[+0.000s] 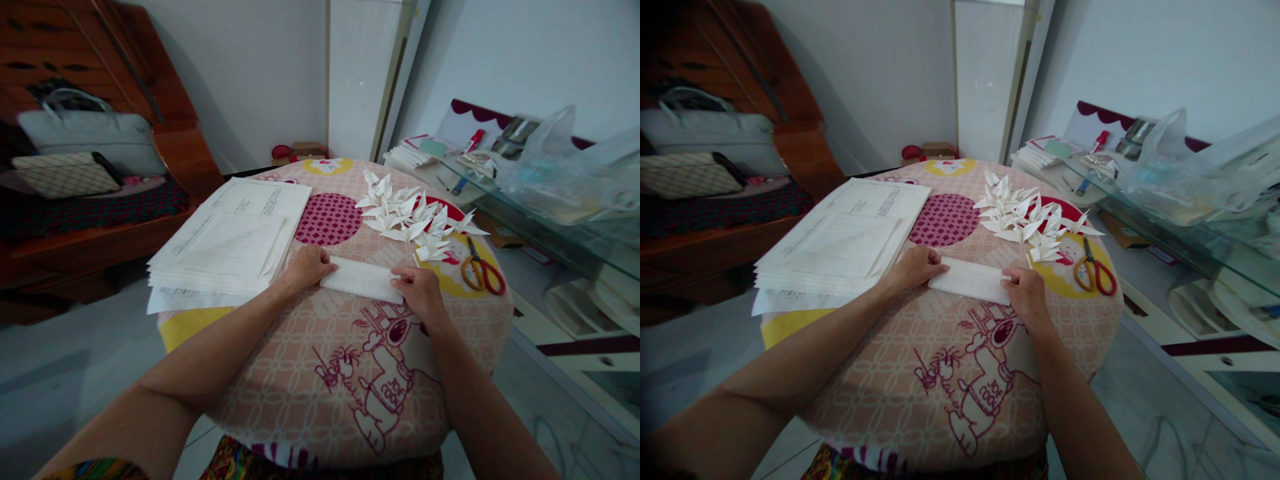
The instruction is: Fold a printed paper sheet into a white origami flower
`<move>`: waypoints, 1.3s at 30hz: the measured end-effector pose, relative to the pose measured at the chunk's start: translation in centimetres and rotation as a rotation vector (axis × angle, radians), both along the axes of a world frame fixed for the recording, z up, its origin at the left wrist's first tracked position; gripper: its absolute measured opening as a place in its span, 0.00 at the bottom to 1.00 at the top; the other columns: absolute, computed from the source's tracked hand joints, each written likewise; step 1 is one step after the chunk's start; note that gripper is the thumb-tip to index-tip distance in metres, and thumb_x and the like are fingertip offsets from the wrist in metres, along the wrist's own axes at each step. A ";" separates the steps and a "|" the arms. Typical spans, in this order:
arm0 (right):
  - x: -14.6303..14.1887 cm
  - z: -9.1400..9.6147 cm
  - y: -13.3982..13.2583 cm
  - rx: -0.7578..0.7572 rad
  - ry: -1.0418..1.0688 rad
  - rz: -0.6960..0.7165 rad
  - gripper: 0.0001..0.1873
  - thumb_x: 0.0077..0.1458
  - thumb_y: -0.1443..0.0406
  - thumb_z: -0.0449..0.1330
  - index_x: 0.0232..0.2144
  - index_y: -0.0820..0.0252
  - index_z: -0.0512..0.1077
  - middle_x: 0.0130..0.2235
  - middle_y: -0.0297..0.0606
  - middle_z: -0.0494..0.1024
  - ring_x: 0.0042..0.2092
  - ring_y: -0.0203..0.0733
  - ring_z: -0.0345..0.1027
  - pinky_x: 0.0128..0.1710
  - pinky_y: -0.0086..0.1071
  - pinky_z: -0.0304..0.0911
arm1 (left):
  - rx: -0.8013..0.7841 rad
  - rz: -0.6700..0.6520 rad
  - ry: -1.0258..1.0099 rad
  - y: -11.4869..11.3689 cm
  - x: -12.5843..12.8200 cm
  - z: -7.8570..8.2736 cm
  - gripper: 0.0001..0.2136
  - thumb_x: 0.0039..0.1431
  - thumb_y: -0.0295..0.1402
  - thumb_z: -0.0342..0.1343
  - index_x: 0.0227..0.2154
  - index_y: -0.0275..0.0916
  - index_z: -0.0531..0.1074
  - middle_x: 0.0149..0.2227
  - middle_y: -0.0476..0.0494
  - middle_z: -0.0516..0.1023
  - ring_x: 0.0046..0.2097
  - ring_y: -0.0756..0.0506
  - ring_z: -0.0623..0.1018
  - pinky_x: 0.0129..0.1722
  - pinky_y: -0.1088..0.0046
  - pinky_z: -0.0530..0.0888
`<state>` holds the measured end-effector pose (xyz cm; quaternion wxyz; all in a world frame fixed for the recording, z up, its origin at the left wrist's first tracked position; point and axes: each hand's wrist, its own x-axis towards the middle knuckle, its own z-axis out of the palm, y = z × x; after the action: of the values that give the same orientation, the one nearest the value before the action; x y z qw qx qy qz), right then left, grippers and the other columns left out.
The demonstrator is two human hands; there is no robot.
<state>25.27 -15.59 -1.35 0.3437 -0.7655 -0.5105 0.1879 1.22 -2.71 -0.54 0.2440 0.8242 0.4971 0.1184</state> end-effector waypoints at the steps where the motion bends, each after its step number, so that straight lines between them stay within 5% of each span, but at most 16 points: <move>1: 0.0 -0.1 0.0 -0.007 -0.016 -0.005 0.16 0.44 0.64 0.62 0.36 0.64 0.83 0.25 0.38 0.80 0.27 0.42 0.71 0.31 0.34 0.65 | -0.007 0.004 0.009 -0.1 0.0 0.1 0.11 0.53 0.36 0.61 0.21 0.36 0.76 0.20 0.46 0.74 0.26 0.48 0.70 0.29 0.72 0.61; 39: -0.4 0.1 0.2 -0.045 -0.089 -0.082 0.16 0.46 0.66 0.64 0.38 0.66 0.83 0.32 0.42 0.84 0.32 0.44 0.76 0.36 0.32 0.67 | -0.052 0.011 0.093 0.4 0.2 -0.2 0.16 0.58 0.40 0.58 0.19 0.38 0.76 0.15 0.48 0.71 0.25 0.48 0.71 0.29 0.73 0.64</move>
<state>24.82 -15.39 -1.30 0.3107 -0.8008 -0.4892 0.1510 1.41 -2.30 -0.70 0.2414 0.8194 0.5153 0.0684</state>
